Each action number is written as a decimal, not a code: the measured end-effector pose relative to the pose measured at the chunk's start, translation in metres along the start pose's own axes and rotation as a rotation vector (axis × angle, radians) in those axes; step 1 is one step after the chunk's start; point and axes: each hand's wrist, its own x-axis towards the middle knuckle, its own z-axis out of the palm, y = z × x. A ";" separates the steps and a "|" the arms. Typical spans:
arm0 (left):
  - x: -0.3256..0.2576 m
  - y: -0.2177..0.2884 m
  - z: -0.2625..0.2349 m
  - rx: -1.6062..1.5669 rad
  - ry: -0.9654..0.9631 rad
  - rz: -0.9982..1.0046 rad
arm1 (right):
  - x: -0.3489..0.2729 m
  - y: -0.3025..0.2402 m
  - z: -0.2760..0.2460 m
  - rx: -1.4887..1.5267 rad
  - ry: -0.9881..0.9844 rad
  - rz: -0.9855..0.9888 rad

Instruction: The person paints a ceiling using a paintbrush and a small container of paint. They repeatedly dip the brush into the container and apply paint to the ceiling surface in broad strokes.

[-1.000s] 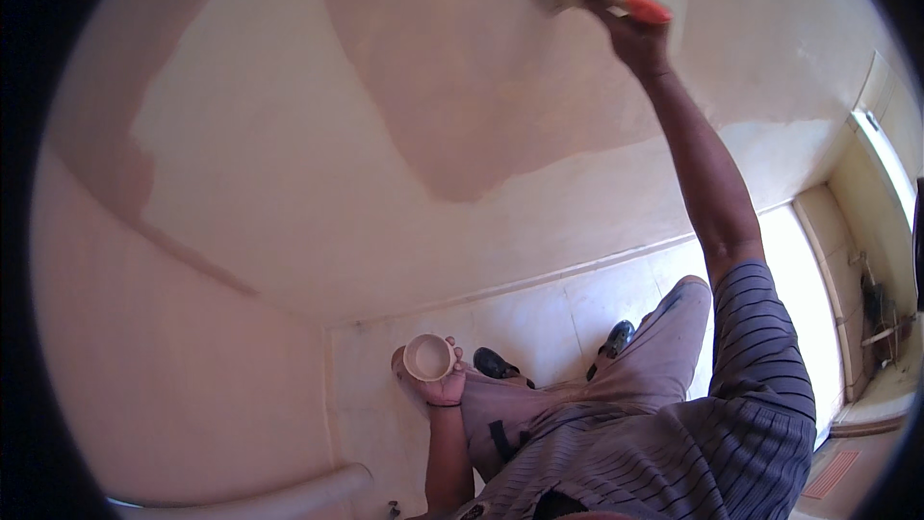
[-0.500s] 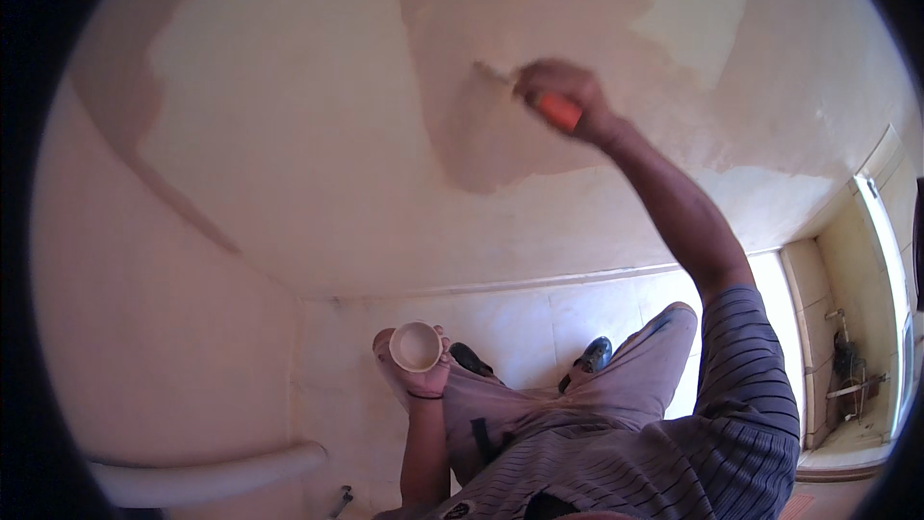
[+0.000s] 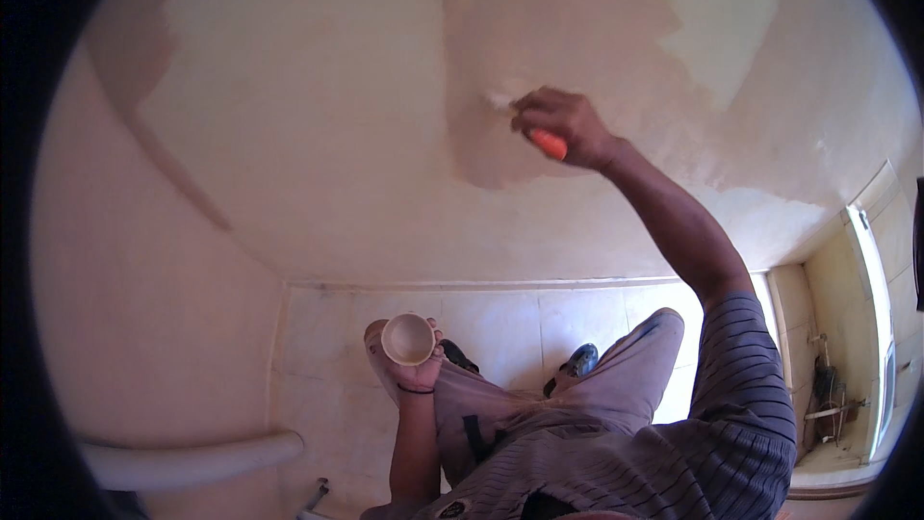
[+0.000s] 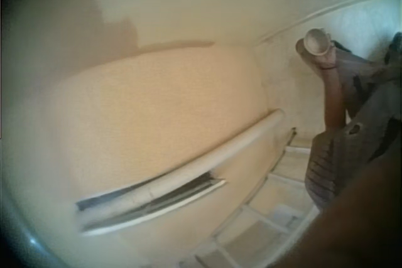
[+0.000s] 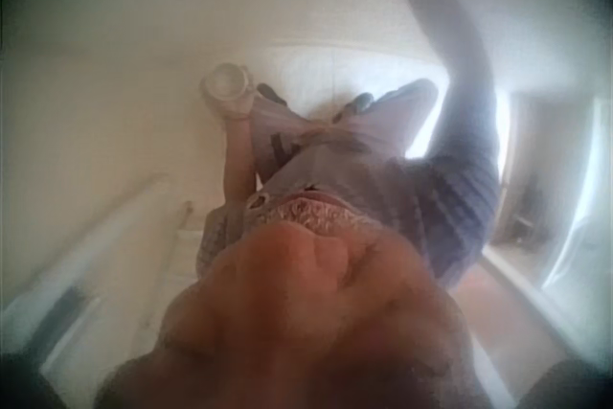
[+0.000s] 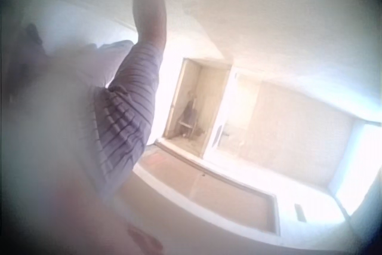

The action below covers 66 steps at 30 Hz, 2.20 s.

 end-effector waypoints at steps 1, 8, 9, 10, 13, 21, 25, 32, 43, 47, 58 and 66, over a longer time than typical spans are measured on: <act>0.000 0.000 0.001 -0.003 -0.004 -0.001 | 0.009 0.013 -0.009 0.017 0.090 0.015; 0.000 -0.002 0.002 -0.038 -0.028 0.030 | 0.090 0.032 -0.067 -0.574 0.468 -0.116; 0.000 -0.002 0.000 -0.035 -0.026 0.027 | 0.096 0.028 -0.055 -0.590 0.430 -0.139; 0.000 -0.002 -0.002 -0.030 -0.004 0.030 | 0.099 0.023 -0.040 -0.606 0.393 -0.161; -0.001 -0.001 -0.006 -0.018 0.040 0.036 | 0.090 0.008 0.012 -0.494 0.185 -0.230; 0.000 0.003 -0.012 -0.005 0.013 0.033 | 0.119 0.048 -0.052 0.454 0.316 0.285; -0.006 -0.004 0.002 -0.045 -0.004 0.052 | 0.130 0.052 -0.126 -0.086 0.531 0.103; 0.007 -0.006 0.015 -0.020 -0.004 -0.001 | 0.096 0.106 -0.185 -0.851 0.465 -0.097; -0.001 -0.006 0.022 0.140 0.179 0.028 | 0.082 0.112 -0.204 0.464 0.577 0.361; -0.001 -0.005 0.019 0.099 0.162 0.017 | 0.097 0.121 -0.232 0.421 0.636 0.237; -0.002 -0.003 0.017 0.062 0.114 0.053 | 0.101 0.110 -0.247 -0.605 0.689 0.065; -0.007 0.001 0.012 0.056 0.120 0.049 | 0.099 0.066 -0.159 -0.023 0.297 -0.084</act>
